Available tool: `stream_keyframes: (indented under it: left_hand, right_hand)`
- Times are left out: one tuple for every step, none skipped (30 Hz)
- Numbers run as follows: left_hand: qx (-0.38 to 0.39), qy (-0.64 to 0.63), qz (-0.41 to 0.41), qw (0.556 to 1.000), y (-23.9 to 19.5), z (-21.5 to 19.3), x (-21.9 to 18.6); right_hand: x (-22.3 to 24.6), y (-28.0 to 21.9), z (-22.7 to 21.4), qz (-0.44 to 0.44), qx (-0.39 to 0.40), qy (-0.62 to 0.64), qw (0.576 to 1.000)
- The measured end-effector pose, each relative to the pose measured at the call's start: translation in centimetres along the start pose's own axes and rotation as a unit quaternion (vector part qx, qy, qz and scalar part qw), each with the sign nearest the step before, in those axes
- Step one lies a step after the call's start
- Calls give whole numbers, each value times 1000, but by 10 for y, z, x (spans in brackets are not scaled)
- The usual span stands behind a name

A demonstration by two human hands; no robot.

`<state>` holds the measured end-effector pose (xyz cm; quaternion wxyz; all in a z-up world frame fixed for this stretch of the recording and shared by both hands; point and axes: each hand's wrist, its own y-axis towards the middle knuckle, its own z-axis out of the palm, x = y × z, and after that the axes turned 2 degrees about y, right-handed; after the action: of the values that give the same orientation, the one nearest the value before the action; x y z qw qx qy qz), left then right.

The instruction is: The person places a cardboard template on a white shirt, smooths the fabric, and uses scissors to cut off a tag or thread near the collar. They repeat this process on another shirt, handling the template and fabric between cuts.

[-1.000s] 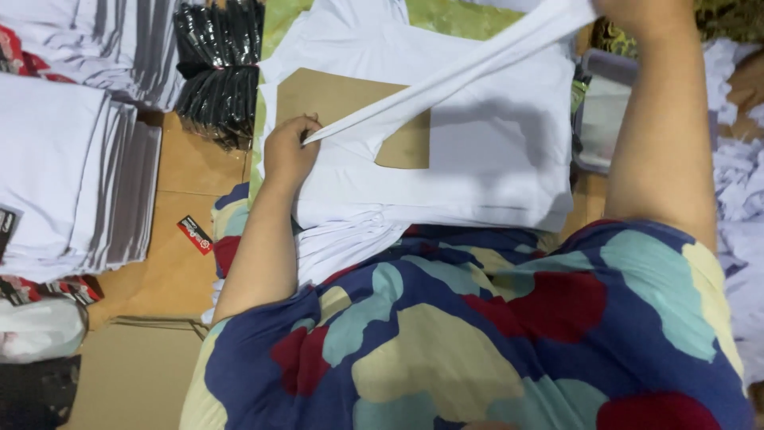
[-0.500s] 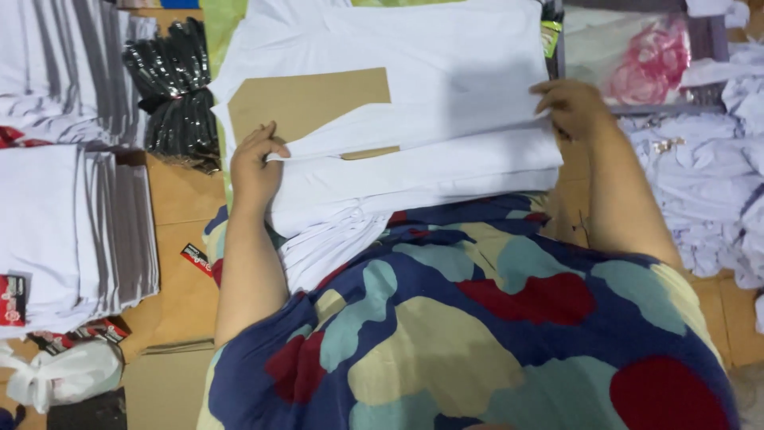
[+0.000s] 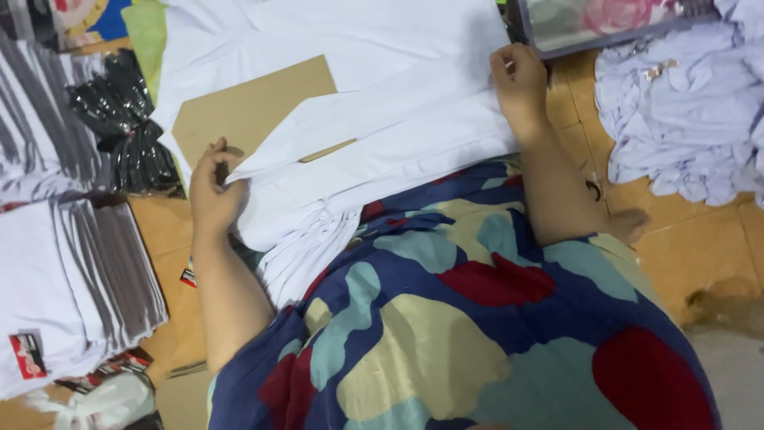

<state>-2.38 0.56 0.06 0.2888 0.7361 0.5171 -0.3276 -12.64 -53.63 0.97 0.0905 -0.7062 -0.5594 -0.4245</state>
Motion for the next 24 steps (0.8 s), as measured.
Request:
stream_keyframes:
  left_hand:
    - [23,-73,-15,997,-1,-3,-5]
    - [46,-144,-30,988,-1,-6,-10]
    - [52,-141,-28,988,6,-8,-21]
    - [24,-26,8,999,13,-10,-31]
    - [-6,88,45,995,19,-11,-42]
    - [-1,89,49,995,26,0,-51]
    - [13,83,125,989,33,10,-60]
    - [29,76,200,976,39,21,-69]
    - [31,77,202,976,46,36,-72]
    - [55,81,231,968,53,52,-73]
    - [77,85,257,959,59,67,-75]
    - [77,85,258,959,62,73,-72]
    - [105,96,248,958,64,79,-69]
    - [132,107,237,956,67,84,-66]
    - [131,109,236,957,67,85,-63]
    - [130,109,196,966,67,85,-60]
    - [130,109,156,973,66,85,-57]
    - [130,110,155,973,67,86,-56]
    - [139,119,154,971,66,86,-55]
    - [147,127,154,969,64,86,-54]
    - [146,128,151,969,65,87,-53]
    - [154,141,143,967,66,88,-52]
    - [161,154,135,965,67,88,-52]
    - [159,155,133,966,66,87,-52]
  right_hand:
    - [-6,0,0,92,7,8,996]
    - [-12,0,0,182,16,17,983]
    - [-13,0,0,188,11,19,982]
    - [-15,0,0,150,33,3,988]
    - [-16,1,0,110,56,-13,992]
    - [-23,1,6,114,52,-12,992]
    - [-31,2,14,73,49,-46,995]
    - [-37,2,21,31,47,-81,995]
    - [-37,2,22,33,44,-80,995]
    - [-37,2,23,38,30,-79,996]
    - [-36,3,25,42,18,-79,996]
    - [-32,2,22,42,17,-79,996]
    - [-27,2,20,77,27,-55,995]
    - [-22,2,18,112,38,-30,993]
    - [-18,3,17,110,39,-29,993]
    - [-13,3,17,129,32,-40,990]
    - [-9,2,16,149,26,-53,987]
    - [-13,4,20,149,27,-52,987]
    - [-17,4,24,146,40,-94,984]
    - [-21,5,28,143,54,-136,979]
    - [-28,4,30,141,56,-134,979]
    - [-35,4,32,96,21,-124,987]
    - [-42,4,34,51,-15,-112,992]
    - [-34,4,30,49,-13,-111,993]
